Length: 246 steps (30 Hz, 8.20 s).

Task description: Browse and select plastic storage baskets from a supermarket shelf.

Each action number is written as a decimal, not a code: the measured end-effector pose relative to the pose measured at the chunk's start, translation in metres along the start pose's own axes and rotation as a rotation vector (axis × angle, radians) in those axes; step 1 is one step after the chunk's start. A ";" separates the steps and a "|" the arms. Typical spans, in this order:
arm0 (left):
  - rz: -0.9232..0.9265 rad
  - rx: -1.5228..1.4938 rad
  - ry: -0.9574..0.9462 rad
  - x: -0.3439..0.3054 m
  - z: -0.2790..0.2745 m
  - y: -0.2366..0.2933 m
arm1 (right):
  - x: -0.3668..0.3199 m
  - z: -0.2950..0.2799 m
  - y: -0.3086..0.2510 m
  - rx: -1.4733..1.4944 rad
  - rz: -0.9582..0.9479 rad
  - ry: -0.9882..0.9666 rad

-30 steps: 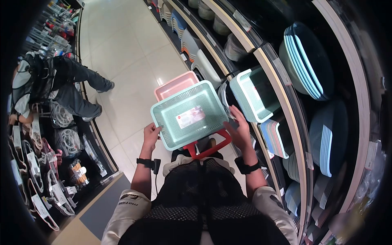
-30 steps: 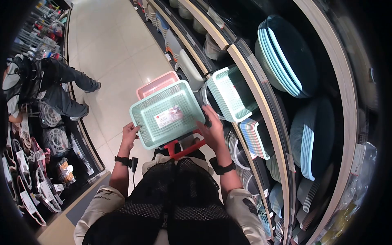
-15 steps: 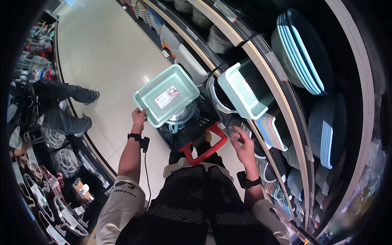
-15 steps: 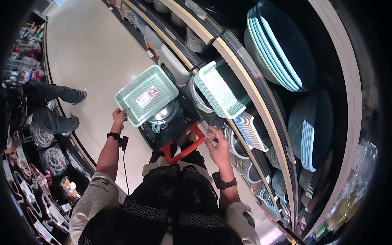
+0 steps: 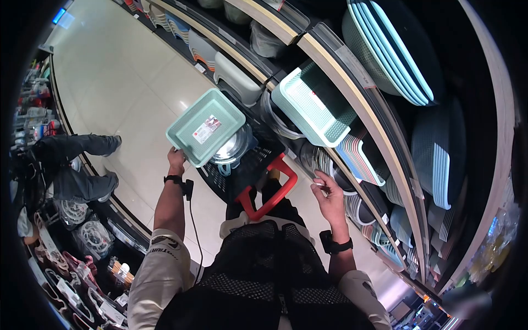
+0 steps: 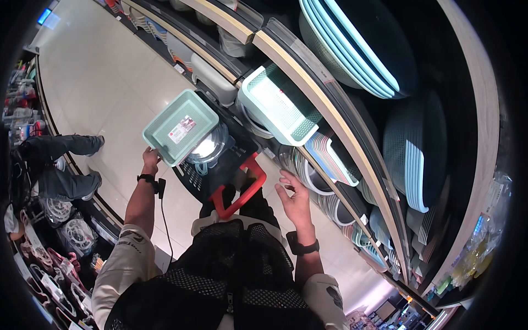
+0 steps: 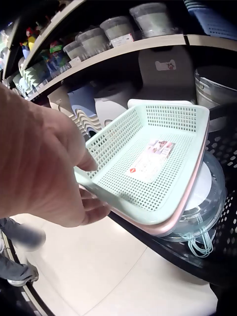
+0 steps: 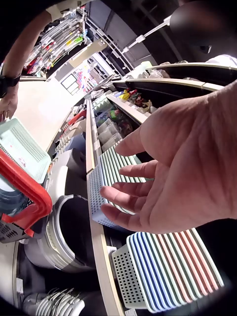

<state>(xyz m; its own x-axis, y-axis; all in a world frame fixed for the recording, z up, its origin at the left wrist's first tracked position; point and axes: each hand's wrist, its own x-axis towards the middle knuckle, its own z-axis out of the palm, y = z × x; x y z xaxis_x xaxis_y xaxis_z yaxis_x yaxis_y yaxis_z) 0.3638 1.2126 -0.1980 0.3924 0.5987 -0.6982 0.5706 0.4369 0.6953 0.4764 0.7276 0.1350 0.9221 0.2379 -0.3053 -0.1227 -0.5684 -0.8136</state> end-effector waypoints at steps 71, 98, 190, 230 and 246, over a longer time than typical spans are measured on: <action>0.301 -0.345 -0.482 -0.392 0.148 0.110 | -0.012 -0.093 -0.048 0.066 -0.550 -0.589; 0.204 -0.498 -0.218 -0.413 0.048 0.089 | 0.061 -0.059 0.011 0.560 -0.209 -0.409; 0.628 -0.407 -0.411 -0.408 0.027 0.113 | 0.035 -0.090 -0.010 0.707 -0.174 -0.431; 0.280 -0.427 -0.105 -0.413 0.057 0.116 | 0.024 -0.061 -0.006 0.280 -0.389 -0.136; 0.496 -0.337 -0.048 -0.417 0.069 0.132 | 0.027 -0.062 -0.017 0.271 -0.471 -0.247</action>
<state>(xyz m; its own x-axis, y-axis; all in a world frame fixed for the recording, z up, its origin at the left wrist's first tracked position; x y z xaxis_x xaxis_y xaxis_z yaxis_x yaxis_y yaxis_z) 0.3257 0.9742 0.1735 0.5896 0.7582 -0.2784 0.0544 0.3066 0.9503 0.5267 0.6949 0.1713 0.7915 0.6099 0.0391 0.1591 -0.1438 -0.9767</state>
